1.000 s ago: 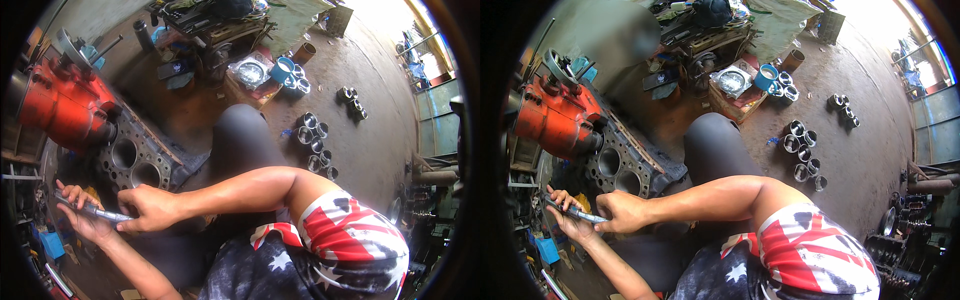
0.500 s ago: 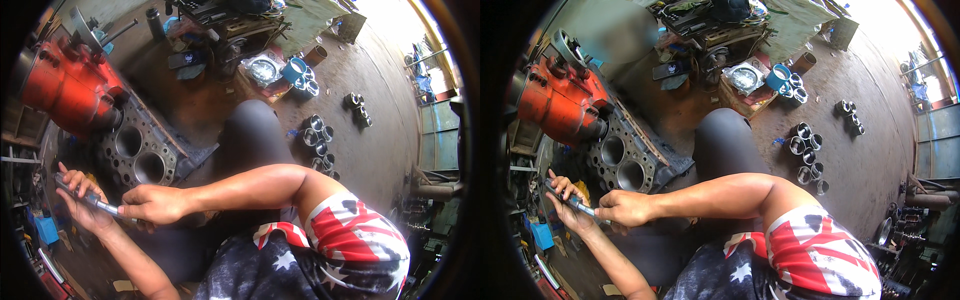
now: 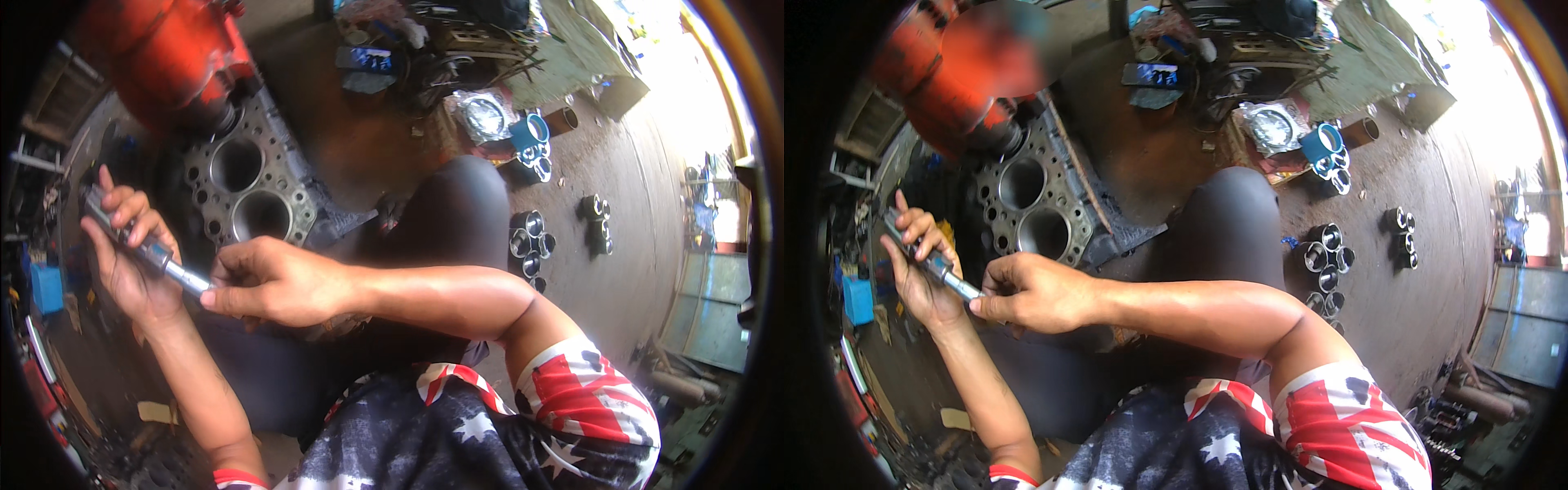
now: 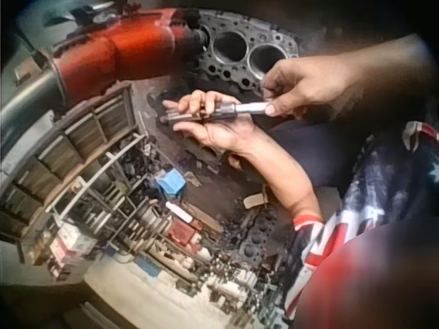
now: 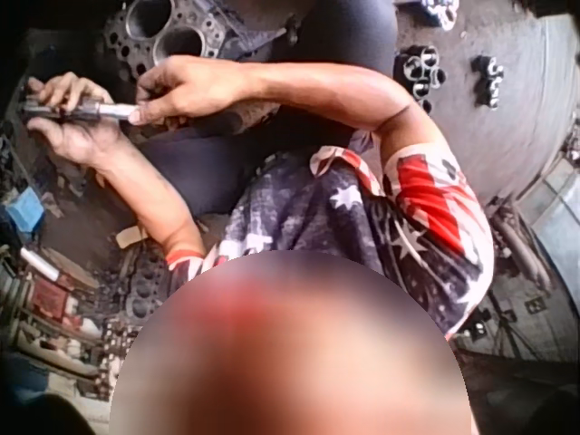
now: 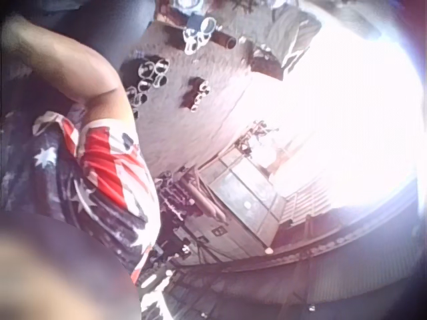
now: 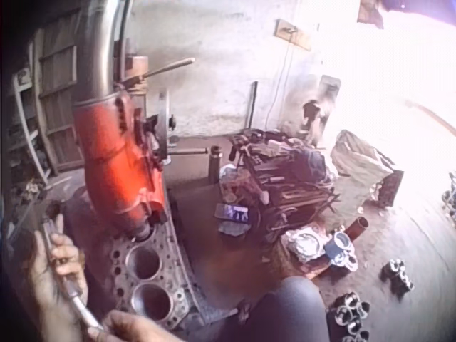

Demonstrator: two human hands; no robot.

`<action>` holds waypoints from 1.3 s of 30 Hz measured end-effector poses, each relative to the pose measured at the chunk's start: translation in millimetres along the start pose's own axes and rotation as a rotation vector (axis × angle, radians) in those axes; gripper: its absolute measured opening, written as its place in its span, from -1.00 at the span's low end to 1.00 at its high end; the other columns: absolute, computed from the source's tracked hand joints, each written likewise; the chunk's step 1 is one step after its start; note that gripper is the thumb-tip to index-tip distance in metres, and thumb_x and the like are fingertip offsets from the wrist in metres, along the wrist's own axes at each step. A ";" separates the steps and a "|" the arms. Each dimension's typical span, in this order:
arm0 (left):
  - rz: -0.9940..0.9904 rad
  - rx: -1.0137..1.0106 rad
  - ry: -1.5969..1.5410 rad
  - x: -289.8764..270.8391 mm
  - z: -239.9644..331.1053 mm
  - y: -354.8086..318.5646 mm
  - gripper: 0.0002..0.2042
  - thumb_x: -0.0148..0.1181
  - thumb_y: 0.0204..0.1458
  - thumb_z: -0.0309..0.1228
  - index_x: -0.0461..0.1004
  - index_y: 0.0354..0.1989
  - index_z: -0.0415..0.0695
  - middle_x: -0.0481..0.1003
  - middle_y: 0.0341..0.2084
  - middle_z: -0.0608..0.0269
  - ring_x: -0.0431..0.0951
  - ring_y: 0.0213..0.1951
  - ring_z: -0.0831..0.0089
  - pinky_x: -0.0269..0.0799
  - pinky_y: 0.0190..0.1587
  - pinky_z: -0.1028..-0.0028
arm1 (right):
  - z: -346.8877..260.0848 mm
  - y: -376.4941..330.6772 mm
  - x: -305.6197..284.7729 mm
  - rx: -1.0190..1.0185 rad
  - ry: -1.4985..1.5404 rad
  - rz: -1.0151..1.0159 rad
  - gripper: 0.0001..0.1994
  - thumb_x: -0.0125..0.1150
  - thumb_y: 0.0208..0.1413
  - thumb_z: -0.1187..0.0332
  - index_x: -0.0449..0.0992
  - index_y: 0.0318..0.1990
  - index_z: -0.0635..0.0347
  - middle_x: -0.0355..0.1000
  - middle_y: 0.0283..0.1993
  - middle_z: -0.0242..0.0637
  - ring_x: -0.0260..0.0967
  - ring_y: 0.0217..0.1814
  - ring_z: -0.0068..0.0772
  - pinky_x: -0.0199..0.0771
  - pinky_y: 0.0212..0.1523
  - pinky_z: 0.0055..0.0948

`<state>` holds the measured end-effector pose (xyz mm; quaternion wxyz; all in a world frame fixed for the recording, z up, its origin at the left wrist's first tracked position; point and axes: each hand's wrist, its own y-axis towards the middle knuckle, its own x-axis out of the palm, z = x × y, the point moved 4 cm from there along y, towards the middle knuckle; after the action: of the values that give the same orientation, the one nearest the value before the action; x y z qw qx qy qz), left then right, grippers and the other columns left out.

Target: The person sits on the floor and handles small metal engine parts, then picks up a cylindrical tool and repeatedly inserts and removes a thin metal rod from it. The person continues to manipulate the tool and rod while seated.

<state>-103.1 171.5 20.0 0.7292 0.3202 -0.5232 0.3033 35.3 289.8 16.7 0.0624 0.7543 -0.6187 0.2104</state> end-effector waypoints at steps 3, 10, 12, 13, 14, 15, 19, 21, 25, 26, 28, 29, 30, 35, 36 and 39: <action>0.008 0.030 0.024 0.7 2.2 -0.5 -0.39 0.12 0.27 -0.31 0.06 0.38 -0.37 0.31 -0.20 0.25 0.33 -0.24 0.49 0.37 -0.32 0.55 | -20.2 -10.9 -14.1 -0.011 -0.381 0.009 -0.59 0.20 0.25 0.10 0.53 -0.15 0.41 0.52 -0.43 -0.03 0.54 -0.36 -0.19 0.51 -0.26 -0.23; -0.007 0.067 0.078 -16.9 18.1 -1.0 -0.34 0.09 0.28 -0.32 -0.05 0.42 -0.38 0.31 -0.16 0.21 0.35 -0.22 0.45 0.42 -0.32 0.50 | -94.2 -81.3 -219.6 -0.331 -1.054 0.930 -0.67 0.37 0.14 0.27 0.57 -0.06 0.35 0.60 -0.20 -0.21 0.55 -0.10 -0.46 0.51 -0.01 -0.45; -0.013 0.070 0.092 -21.1 22.8 -1.1 -0.30 0.07 0.30 -0.32 -0.16 0.45 -0.35 0.29 -0.16 0.22 0.36 -0.22 0.46 0.42 -0.34 0.48 | -78.2 -103.5 -300.4 0.083 -1.189 1.129 -0.48 0.42 0.06 0.07 0.55 0.01 0.35 0.59 -0.07 -0.10 0.55 -0.02 -0.33 0.48 0.06 -0.37; -0.026 0.062 0.093 -21.6 23.8 -1.4 -0.29 0.06 0.30 -0.33 -0.20 0.46 -0.33 0.28 -0.16 0.22 0.36 -0.22 0.46 0.41 -0.34 0.48 | -65.9 -110.2 -332.5 0.171 -1.328 1.082 -0.39 0.43 0.02 0.00 0.52 0.06 0.35 0.57 -0.02 -0.03 0.53 0.04 -0.24 0.46 0.11 -0.32; -0.009 0.068 0.111 -21.9 25.4 -2.2 -0.28 0.05 0.31 -0.33 -0.24 0.47 -0.31 0.28 -0.16 0.22 0.36 -0.23 0.47 0.41 -0.35 0.48 | -50.4 -122.5 -363.2 0.367 -1.443 1.128 -0.31 0.44 -0.02 -0.07 0.50 0.11 0.34 0.55 0.03 0.03 0.51 0.10 -0.15 0.44 0.16 -0.27; -0.019 0.064 0.133 -21.0 25.9 -1.2 -0.27 0.04 0.31 -0.33 -0.25 0.48 -0.31 0.27 -0.16 0.22 0.36 -0.24 0.47 0.41 -0.35 0.49 | -34.8 -132.5 -386.7 0.469 -1.559 1.076 -0.05 0.46 -0.16 -0.23 0.35 0.27 0.32 0.43 0.18 0.15 0.36 0.29 0.04 0.33 0.29 -0.12; 0.054 0.138 0.135 -17.0 23.4 -2.4 -0.30 0.04 0.27 -0.47 -0.22 0.47 -0.32 0.25 -0.22 0.22 0.31 -0.30 0.50 0.35 -0.40 0.54 | 16.6 -160.9 -453.4 0.739 -1.596 1.007 0.34 0.53 -0.45 -0.36 -0.04 0.49 0.10 0.08 0.44 0.21 0.05 0.47 0.25 0.14 0.43 0.02; 0.062 0.140 0.159 -13.6 22.3 -1.8 -0.30 0.05 0.28 -0.46 -0.21 0.47 -0.32 0.25 -0.22 0.22 0.30 -0.29 0.51 0.34 -0.38 0.54 | 30.9 -165.3 -471.0 0.790 -1.613 0.984 0.37 0.56 -0.50 -0.35 -0.07 0.50 0.05 0.04 0.46 0.21 0.03 0.48 0.26 0.13 0.43 0.03; 0.057 0.075 0.282 -13.4 22.8 1.2 -0.30 0.03 0.31 -0.35 -0.22 0.47 -0.32 0.25 -0.19 0.24 0.33 -0.27 0.49 0.39 -0.35 0.51 | 25.1 -165.8 -495.9 0.849 -1.575 0.892 0.19 0.64 -0.53 -0.04 0.19 0.41 0.11 0.28 0.34 0.13 0.22 0.39 0.11 0.27 0.36 -0.09; 0.033 0.025 0.315 -14.8 21.7 2.1 -0.29 0.02 0.32 -0.31 -0.22 0.47 -0.31 0.26 -0.19 0.24 0.34 -0.28 0.48 0.41 -0.35 0.50 | 20.3 -164.9 -499.5 0.756 -1.481 0.880 0.03 0.61 -0.51 0.09 0.34 0.32 0.12 0.39 0.25 0.07 0.32 0.32 0.03 0.35 0.29 -0.16; 0.066 0.050 0.306 -18.7 24.0 3.3 -0.29 0.02 0.33 -0.27 -0.22 0.48 -0.30 0.26 -0.18 0.25 0.34 -0.28 0.48 0.43 -0.34 0.49 | 10.6 -168.2 -505.5 0.795 -1.407 0.855 -0.02 0.59 -0.50 0.13 0.38 0.29 0.11 0.42 0.23 0.01 0.35 0.29 -0.02 0.37 0.27 -0.20; 0.068 0.045 0.294 -19.4 23.9 3.4 -0.29 0.02 0.33 -0.26 -0.21 0.48 -0.29 0.25 -0.19 0.26 0.34 -0.29 0.48 0.43 -0.34 0.49 | 6.1 -170.7 -506.8 0.813 -1.368 0.835 -0.02 0.58 -0.49 0.14 0.38 0.29 0.11 0.42 0.23 0.00 0.35 0.29 -0.03 0.37 0.27 -0.21; 0.052 -0.008 0.301 -19.2 22.3 3.4 -0.29 0.02 0.33 -0.25 -0.20 0.48 -0.29 0.25 -0.18 0.25 0.34 -0.29 0.48 0.43 -0.34 0.49 | 3.3 -170.5 -506.7 0.799 -1.372 0.793 0.00 0.58 -0.49 0.13 0.35 0.31 0.10 0.41 0.24 0.00 0.34 0.31 -0.06 0.34 0.29 -0.24; 0.075 0.041 0.316 -19.9 24.7 5.1 -0.30 0.01 0.33 -0.24 -0.18 0.48 -0.28 0.24 -0.19 0.24 0.33 -0.29 0.49 0.44 -0.34 0.49 | -1.1 -171.1 -505.1 0.813 -1.387 0.819 -0.01 0.56 -0.45 0.20 0.32 0.34 0.12 0.42 0.22 0.02 0.37 0.26 -0.05 0.35 0.23 -0.21; 0.073 0.033 0.314 -19.9 24.1 5.4 -0.30 0.01 0.33 -0.24 -0.18 0.48 -0.28 0.23 -0.19 0.24 0.32 -0.29 0.49 0.44 -0.33 0.49 | -0.7 -169.1 -505.4 0.806 -1.393 0.822 -0.01 0.56 -0.45 0.20 0.32 0.34 0.12 0.42 0.23 0.02 0.37 0.26 -0.04 0.35 0.23 -0.22; 0.076 0.008 0.311 -25.4 21.2 6.8 -0.31 0.00 0.34 -0.22 -0.17 0.48 -0.26 0.23 -0.19 0.25 0.31 -0.32 0.49 0.45 -0.32 0.49 | 1.6 -162.8 -505.9 0.801 -1.373 0.803 -0.02 0.56 -0.45 0.21 0.32 0.34 0.12 0.42 0.22 0.02 0.37 0.25 -0.04 0.36 0.23 -0.22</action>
<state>-127.3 156.3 1.9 0.7881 0.2523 -0.4145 0.3788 118.2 785.1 -157.3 -0.6689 0.4056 -0.6176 -0.0815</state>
